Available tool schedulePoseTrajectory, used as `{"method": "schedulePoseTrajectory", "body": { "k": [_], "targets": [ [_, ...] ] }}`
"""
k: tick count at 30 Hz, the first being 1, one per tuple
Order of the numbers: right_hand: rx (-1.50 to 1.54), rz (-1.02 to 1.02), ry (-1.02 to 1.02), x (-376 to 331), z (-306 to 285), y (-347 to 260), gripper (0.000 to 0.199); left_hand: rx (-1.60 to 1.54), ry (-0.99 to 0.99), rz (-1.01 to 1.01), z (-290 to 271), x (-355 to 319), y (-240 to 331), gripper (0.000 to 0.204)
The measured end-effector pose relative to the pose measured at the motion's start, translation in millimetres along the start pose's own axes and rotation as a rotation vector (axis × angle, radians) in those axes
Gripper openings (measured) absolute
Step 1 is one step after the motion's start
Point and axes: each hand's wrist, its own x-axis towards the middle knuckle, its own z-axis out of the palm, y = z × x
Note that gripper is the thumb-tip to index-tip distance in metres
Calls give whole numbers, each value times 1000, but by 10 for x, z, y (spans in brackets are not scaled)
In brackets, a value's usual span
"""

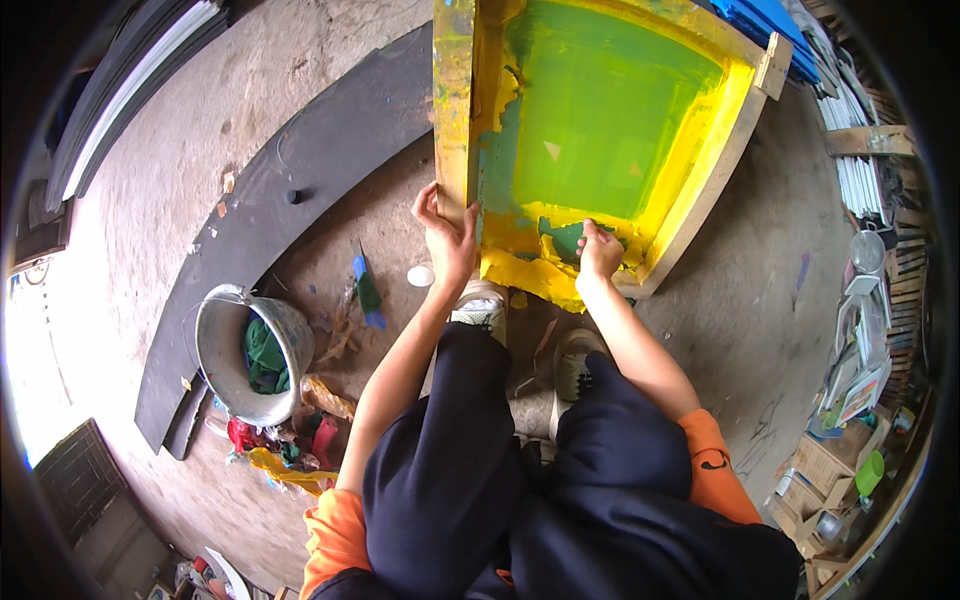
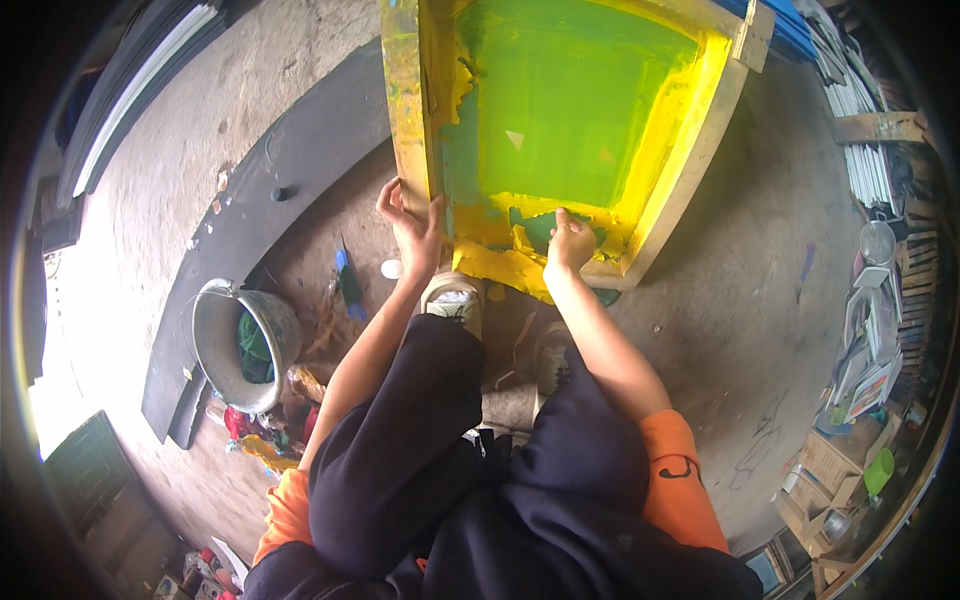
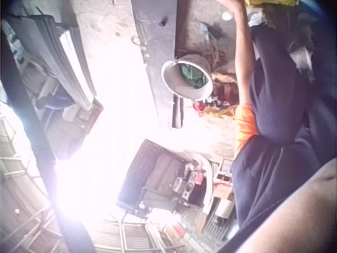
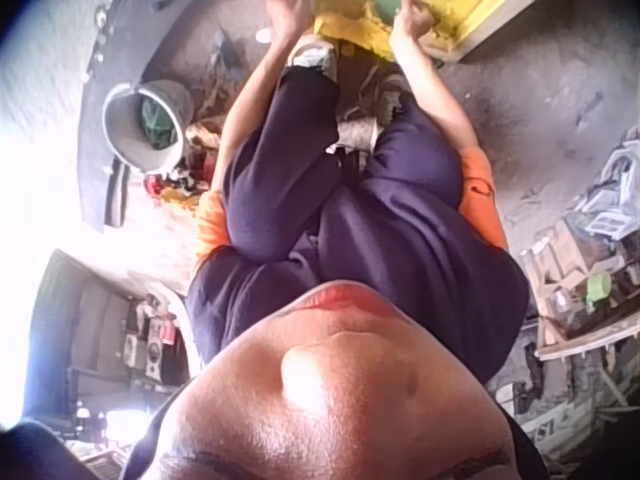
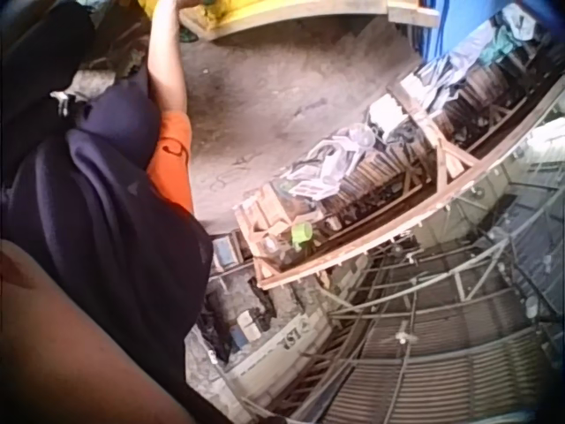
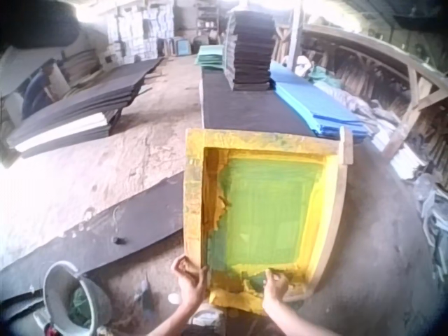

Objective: The person scrapes yellow paint from the edges of a wooden frame using a small tool. They repeatedly remove chunks of paint and place them on the floor.

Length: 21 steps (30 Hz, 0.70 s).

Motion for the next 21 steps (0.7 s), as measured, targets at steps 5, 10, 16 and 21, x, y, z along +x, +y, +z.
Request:
{"method": "schedulePoseTrajectory", "body": {
  "k": [5, 10, 16, 21],
  "targets": [
    [97, 14, -141, -11, -50, -192, 12, 3, 12, -9, -6, -11, -16, 65],
    [262, -81, -235, -84, -46, -749, 14, 28, 29, -5, -31, -17, 4, 65],
    [-12, 161, -380, 81, -410, -185, 26, 54, 15, 28, 18, -3, -32, 65],
    [-703, -1089, -217, 104, -382, -199, 12, 36, 26, 15, -1, -3, -39, 66]
  ]
}}
